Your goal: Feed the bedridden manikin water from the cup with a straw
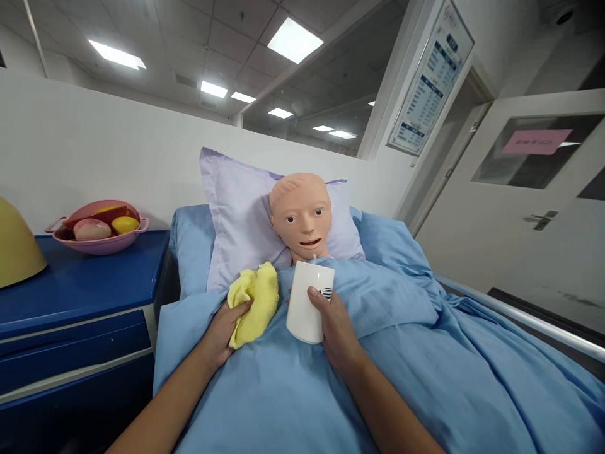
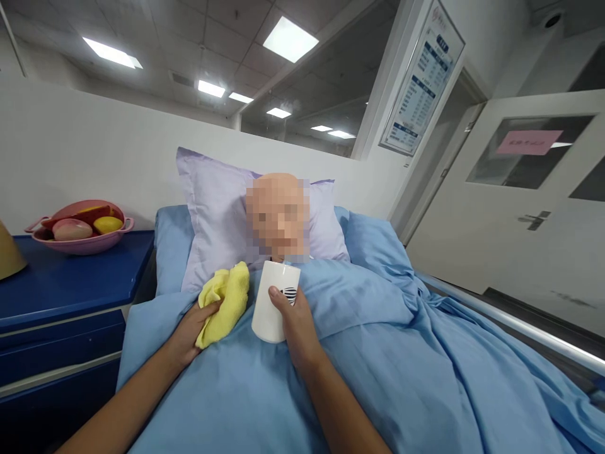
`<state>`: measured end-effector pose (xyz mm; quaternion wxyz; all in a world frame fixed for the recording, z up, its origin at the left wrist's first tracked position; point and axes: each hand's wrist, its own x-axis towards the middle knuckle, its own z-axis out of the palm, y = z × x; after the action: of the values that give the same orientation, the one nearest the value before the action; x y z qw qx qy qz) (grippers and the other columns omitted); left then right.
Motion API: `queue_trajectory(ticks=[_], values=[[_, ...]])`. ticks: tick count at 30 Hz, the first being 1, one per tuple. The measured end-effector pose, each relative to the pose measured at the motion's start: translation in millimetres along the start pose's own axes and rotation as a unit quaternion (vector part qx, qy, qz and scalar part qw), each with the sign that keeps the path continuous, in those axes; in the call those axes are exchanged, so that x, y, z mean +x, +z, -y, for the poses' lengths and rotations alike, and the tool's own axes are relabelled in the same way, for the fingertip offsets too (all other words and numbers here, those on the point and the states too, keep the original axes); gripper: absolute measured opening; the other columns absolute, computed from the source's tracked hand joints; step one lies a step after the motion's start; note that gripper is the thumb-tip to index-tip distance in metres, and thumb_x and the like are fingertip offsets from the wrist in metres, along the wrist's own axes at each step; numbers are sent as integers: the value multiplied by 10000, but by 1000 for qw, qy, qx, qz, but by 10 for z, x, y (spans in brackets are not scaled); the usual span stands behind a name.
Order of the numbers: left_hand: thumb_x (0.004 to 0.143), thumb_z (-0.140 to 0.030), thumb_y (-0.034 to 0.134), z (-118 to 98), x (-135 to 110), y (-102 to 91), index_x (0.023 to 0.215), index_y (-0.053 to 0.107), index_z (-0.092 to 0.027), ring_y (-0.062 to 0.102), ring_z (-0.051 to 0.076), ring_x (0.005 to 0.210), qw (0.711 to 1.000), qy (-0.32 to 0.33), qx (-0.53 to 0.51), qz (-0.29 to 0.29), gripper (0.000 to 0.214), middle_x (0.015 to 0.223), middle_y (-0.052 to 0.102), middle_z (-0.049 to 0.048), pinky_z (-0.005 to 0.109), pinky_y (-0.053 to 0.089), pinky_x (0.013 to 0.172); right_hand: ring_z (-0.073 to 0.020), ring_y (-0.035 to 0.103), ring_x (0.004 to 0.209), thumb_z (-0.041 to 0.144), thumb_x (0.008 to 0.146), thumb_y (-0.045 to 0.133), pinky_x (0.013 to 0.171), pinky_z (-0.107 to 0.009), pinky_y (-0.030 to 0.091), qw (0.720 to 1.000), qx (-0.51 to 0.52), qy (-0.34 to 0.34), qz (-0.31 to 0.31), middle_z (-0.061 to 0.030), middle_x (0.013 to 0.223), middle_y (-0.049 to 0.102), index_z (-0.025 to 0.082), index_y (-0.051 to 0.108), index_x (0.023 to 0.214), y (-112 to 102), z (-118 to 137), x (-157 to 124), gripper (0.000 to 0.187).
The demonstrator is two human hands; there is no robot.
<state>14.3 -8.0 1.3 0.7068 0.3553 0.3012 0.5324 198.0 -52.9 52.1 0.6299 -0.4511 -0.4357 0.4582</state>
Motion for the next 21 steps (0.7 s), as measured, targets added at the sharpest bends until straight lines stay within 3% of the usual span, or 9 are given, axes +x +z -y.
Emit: queue_trajectory(ticks=[21], values=[[751, -207, 674, -10, -13, 13, 1155, 563, -144, 698, 217, 790, 1000, -11, -5, -9, 423, 947, 731, 87, 306, 567, 727, -228, 649, 781, 526, 713, 705, 683, -343, 532, 1000, -1, 3, 13, -75, 915, 697, 197, 621, 1063, -4, -7, 21, 487]])
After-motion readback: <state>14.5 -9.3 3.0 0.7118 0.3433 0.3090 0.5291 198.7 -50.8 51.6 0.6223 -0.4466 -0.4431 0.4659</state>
